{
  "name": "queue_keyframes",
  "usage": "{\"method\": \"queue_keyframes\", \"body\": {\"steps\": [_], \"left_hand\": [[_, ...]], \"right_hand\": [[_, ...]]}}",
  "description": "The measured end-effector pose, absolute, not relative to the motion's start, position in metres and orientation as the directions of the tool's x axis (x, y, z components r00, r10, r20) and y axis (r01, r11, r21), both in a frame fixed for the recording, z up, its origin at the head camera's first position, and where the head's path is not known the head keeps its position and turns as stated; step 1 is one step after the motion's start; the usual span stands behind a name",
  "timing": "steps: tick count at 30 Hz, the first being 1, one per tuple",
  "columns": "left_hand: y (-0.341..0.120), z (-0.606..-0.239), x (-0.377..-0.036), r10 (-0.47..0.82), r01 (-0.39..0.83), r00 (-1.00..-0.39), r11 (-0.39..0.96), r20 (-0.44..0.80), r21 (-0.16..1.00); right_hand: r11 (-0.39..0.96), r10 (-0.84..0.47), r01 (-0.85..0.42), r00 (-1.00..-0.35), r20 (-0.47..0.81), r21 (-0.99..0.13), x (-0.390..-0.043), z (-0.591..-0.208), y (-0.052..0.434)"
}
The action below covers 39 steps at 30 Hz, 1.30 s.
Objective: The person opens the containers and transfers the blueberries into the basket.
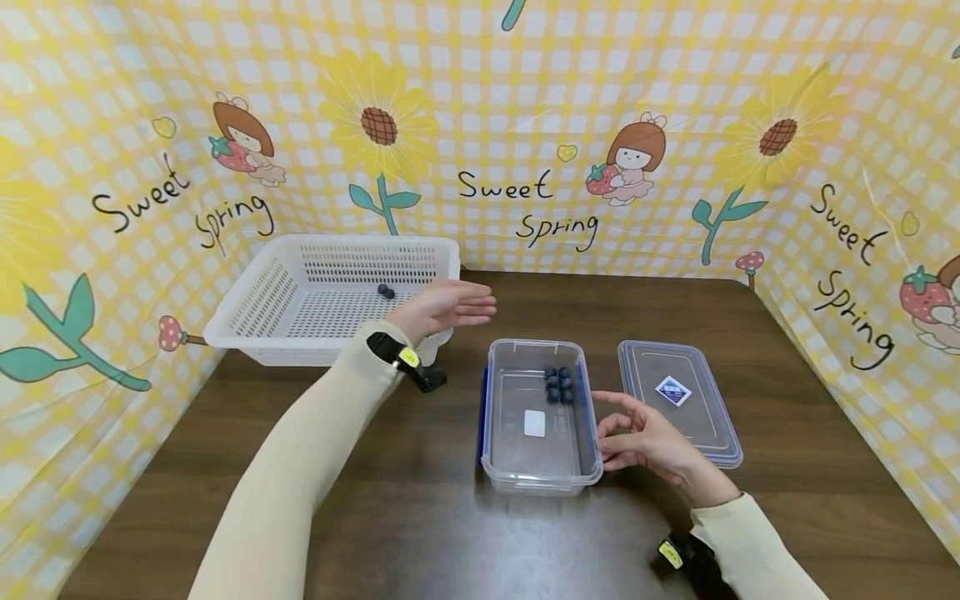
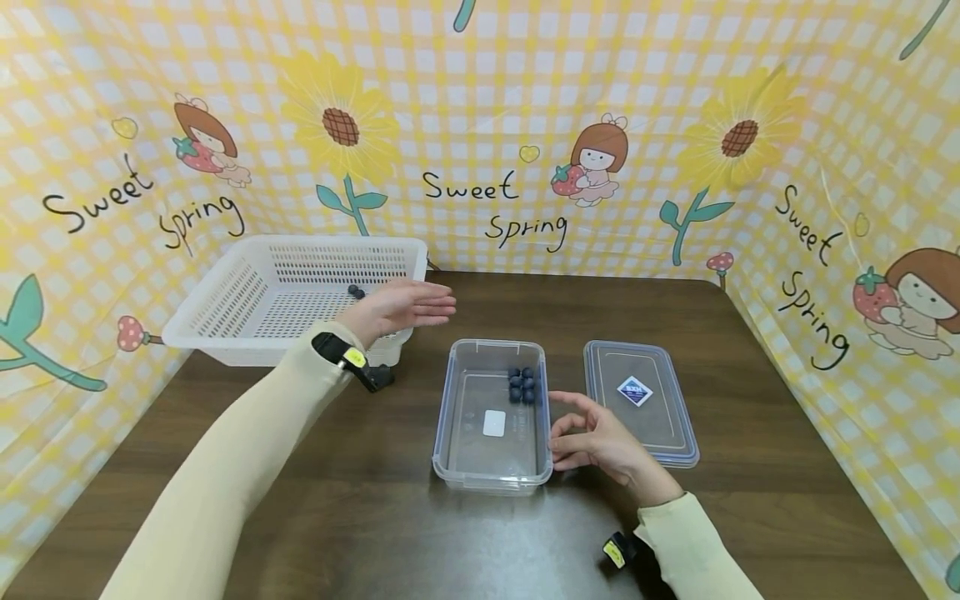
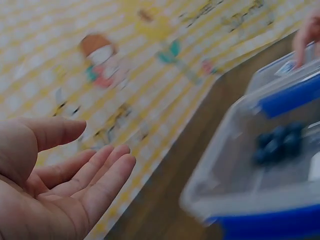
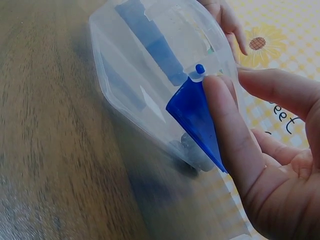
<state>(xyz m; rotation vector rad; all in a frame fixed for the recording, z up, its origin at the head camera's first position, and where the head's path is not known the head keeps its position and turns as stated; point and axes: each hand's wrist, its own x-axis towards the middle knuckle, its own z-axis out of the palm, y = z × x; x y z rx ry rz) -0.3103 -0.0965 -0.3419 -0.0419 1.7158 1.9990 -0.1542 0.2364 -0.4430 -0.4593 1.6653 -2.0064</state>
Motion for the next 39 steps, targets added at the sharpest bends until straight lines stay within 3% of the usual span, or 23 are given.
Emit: {"method": "queue_keyframes", "body": {"steps": [18,33,39], "left_hand": [[-0.034,-0.386,-0.267,0.515,-0.417,-0.756,0.095,-0.403,0.904],[-0.006,-0.403,-0.246,0.467,-0.373,-0.746,0.297,-0.474,0.879],[0.002,-0.408,-0.242,0.441,-0.408,-0.737,0.313,-0.512,0.857]], "right_hand": [[-0.141,-0.545,0.123,-0.838,-0.027,-0.982,-0.154,-0.444,0.230],[-0.150,-0.557,0.111,-0.830,-0.009,-0.982,-0.156,-0.447,0.231],[-0.136,-0.555,0.104,-0.832,-0.011,-0.985,-0.156,-0.445,0.230]]}}
